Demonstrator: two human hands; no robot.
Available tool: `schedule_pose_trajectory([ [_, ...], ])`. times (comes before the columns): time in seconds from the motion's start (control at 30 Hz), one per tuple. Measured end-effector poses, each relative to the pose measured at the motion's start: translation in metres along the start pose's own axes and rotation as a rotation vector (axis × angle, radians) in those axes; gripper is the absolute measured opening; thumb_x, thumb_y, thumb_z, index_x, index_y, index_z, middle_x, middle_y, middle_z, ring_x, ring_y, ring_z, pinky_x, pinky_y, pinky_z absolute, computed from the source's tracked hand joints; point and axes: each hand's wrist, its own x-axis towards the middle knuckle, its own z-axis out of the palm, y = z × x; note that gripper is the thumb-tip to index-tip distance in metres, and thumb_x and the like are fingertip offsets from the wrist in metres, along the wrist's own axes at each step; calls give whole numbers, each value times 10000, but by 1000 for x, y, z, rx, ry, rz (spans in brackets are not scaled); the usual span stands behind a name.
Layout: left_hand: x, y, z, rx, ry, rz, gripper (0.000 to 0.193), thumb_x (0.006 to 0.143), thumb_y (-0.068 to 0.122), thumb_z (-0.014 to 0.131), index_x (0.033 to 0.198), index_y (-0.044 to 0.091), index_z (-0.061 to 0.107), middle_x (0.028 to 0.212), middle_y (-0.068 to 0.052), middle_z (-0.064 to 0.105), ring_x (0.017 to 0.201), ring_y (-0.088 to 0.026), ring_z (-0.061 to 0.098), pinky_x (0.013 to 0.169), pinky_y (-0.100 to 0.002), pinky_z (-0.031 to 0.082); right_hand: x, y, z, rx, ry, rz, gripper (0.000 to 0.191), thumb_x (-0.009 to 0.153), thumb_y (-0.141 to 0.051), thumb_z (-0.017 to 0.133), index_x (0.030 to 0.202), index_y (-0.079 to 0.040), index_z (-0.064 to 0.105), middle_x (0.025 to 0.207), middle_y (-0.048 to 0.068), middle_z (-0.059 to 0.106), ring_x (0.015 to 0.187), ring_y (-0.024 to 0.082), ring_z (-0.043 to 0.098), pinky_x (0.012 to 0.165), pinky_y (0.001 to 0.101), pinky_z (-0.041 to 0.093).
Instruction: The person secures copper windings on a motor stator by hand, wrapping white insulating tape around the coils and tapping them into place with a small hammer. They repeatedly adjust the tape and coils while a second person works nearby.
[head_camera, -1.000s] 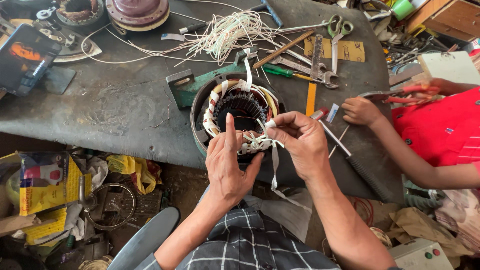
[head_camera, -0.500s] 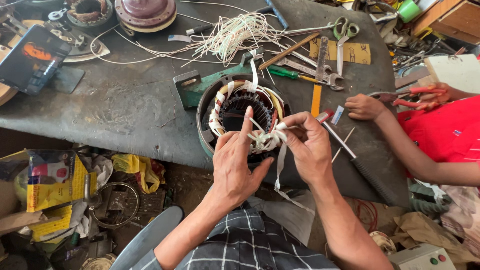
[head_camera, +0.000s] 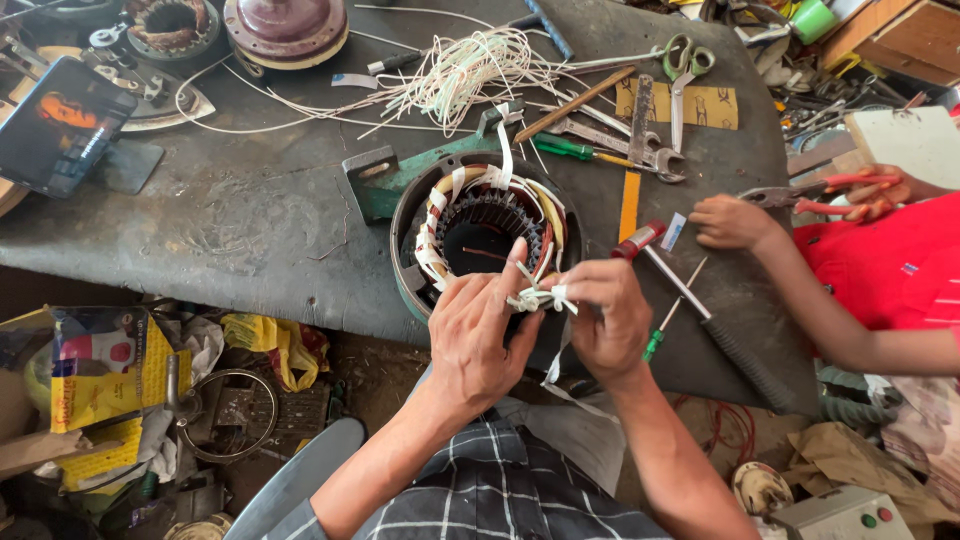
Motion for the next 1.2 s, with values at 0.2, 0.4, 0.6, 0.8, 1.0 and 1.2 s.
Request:
schedule_pose_trajectory([
  [0.2, 3, -1, -1, 6, -6, 89, 765, 849, 18, 762, 1512, -39, 383, 1124, -139, 695, 955, -275, 661, 881, -406, 520, -8, 4, 10, -13, 53, -41, 130, 1009, 13, 621, 1089, -56, 545, 1044, 110, 615, 925, 234, 756, 780, 310, 622],
  [0.4, 5, 3, -2, -36, -33, 42, 809, 806, 37, 715, 1544, -29, 389, 1043, -108, 685, 919, -261, 653, 803, -382, 534, 10, -8, -4, 110, -40, 250, 155, 939, 58, 707, 1029, -20, 609, 1005, 93, 677, 874, 164, 705, 782, 256, 565],
  [0.6, 5, 7, -2, -8, -47, -84, 881, 756, 87, 714, 1562, -29, 377, 909, -74, 643, 815, -253, 609, 734, -384, 504, 24, -26, -14, 299, -140, 488, 133, 937, 66, 673, 1043, -13, 659, 971, 50, 703, 898, 88, 698, 821, 237, 572],
  [0.8, 3, 5, -3, -4, -50, -75, 898, 774, 106, 789, 1554, -53, 372, 949, -102, 627, 822, -278, 601, 747, -397, 491, 44, -23, -10, 219, -208, 606, 114, 876, -12, 738, 988, -25, 720, 893, 20, 743, 787, 62, 692, 706, 212, 540],
  [1.0, -1, -3, 4, -3, -12, -35, 802, 770, 50, 807, 1467, -119, 447, 1086, -151, 668, 820, -287, 600, 744, -399, 498, 67, -9, 0, 1, -354, 540, 168, 774, -140, 841, 919, -81, 781, 747, 67, 671, 659, 151, 593, 595, 312, 449],
  [1.2, -3, -6, 9, 79, 150, 83, 667, 830, 48, 731, 1411, -93, 435, 1167, -204, 674, 1036, -347, 658, 1069, -535, 468, 86, 3, -3, -139, -614, 430, 196, 715, -279, 816, 867, -156, 806, 710, 57, 693, 723, 257, 609, 654, 401, 468],
])
